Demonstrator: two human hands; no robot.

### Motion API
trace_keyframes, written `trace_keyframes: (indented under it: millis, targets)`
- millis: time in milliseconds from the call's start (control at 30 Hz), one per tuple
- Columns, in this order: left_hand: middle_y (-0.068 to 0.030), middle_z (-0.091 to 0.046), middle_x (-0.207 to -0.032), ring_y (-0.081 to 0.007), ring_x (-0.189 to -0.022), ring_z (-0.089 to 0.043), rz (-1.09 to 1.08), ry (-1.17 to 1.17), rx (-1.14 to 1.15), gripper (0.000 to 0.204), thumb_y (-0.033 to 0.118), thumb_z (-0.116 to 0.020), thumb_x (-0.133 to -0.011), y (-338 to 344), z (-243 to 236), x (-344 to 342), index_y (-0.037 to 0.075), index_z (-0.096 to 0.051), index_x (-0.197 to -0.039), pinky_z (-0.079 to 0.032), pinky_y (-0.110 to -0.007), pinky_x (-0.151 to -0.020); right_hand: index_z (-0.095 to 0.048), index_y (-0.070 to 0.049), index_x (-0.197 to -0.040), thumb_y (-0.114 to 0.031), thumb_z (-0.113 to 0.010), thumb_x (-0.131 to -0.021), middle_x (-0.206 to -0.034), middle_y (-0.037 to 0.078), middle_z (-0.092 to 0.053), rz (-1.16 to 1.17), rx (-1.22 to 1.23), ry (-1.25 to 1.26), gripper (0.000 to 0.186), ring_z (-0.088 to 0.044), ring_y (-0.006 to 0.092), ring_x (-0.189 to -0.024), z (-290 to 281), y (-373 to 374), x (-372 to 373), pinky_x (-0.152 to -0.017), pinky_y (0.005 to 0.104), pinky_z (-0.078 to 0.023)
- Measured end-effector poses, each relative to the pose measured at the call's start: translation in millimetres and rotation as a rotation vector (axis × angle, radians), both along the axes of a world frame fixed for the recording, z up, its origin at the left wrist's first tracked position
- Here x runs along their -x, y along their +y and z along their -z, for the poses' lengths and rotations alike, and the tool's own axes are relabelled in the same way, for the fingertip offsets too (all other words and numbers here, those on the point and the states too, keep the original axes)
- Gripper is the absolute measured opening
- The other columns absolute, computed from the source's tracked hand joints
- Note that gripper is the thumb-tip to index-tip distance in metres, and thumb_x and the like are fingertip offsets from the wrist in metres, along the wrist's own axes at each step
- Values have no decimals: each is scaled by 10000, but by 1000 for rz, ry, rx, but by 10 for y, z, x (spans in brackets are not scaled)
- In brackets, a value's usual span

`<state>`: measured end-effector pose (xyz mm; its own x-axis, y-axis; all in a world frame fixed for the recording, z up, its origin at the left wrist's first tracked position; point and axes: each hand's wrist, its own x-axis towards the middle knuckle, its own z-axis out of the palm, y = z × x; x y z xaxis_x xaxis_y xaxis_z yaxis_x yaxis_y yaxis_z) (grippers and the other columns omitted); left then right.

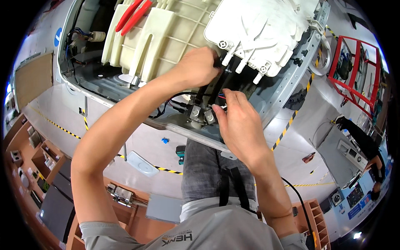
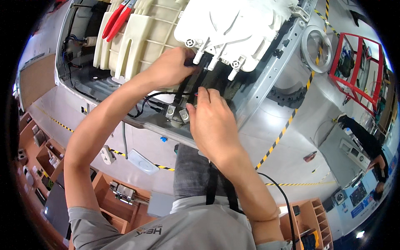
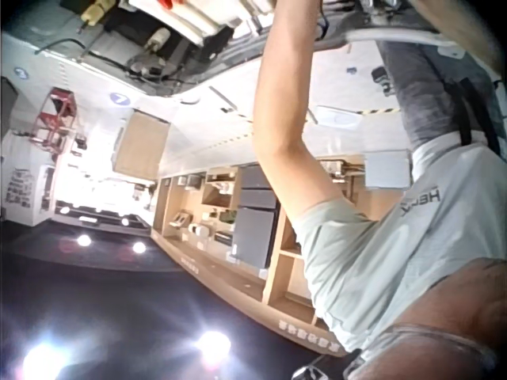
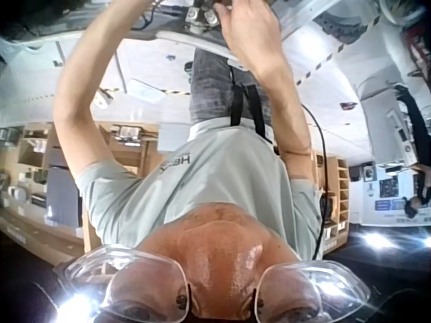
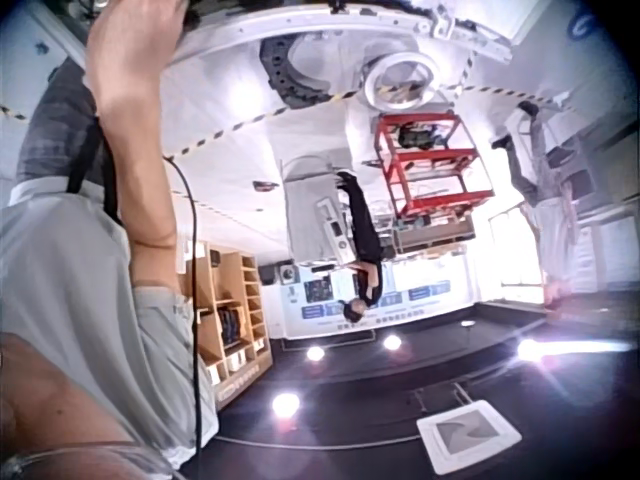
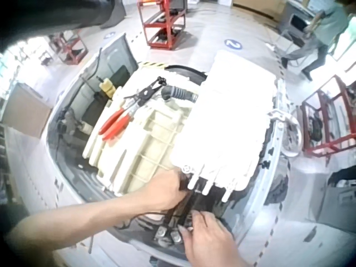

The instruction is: The person disconnects wires and hoses from the internal components of a disassembled washing machine using a wire stripper and by hand.

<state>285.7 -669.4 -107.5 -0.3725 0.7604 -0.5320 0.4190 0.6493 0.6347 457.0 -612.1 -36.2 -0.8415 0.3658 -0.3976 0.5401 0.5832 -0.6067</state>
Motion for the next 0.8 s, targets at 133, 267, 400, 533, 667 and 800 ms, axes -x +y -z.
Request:
trace_keyframes:
  millis: [133,267,400,533,667,800]
  targets:
    - [-245,-676,-927,-353,-879,-659,-8,-82,92,369,186,-688,-819,0,-182,73,-74,-631,-1074,-506,-396,-794,-564,84,-1169,-132,-624,-902,-1031,194,-598,-19,4,18,349,-612,339,-941,6,34,-8,-839,403,-508]
    - [-219,-669,-969,-286,-856,-646,1,-67,-1,331,141,-656,-861,-165,-159,149,-77,-597,-1102,-494,-367,-800,-593,22,-1122,-131,-636,-888,-1010,180,-599,61,-16,80,283,-610,336,-920,-59,122,7,-794,413,-503]
    - [-204,-672,-979,-252,-870,-644,-38,-146,-27,313,109,-634,-891,-239,-151,190,-73,-562,-1136,-494,-357,-806,-600,-37,-1054,-110,-692,-812,-1026,153,-573,107,-223,236,268,-576,334,-957,-128,292,14,-799,430,-468]
    - [-166,-671,-980,-217,-861,-636,-159,-105,-75,312,130,-629,-916,-295,-174,82,-66,-538,-1140,-495,-337,-787,-583,-36,-1054,-75,-737,-731,-1112,159,-528,-6,-585,285,360,-518,350,-1045,-173,528,192,-865,443,-432]
    - [-122,-665,-1000,-162,-848,-613,-220,-241,-64,291,126,-615,-927,-328,-227,96,-58,-534,-1137,-492,-313,-774,-570,-25,-1076,-52,-759,-698,-1159,181,-507,-48,-623,218,424,-502,345,-1067,-69,668,272,-883,437,-432]
    - [-146,-663,-945,-195,-839,-636,-309,-407,-161,276,125,-610,-905,-377,-170,74,-46,-534,-1109,-504,-339,-761,-594,-40,-1042,-75,-791,-676,-1161,126,-518,-103,-711,172,417,-503,329,-1033,9,741,322,-880,409,-446]
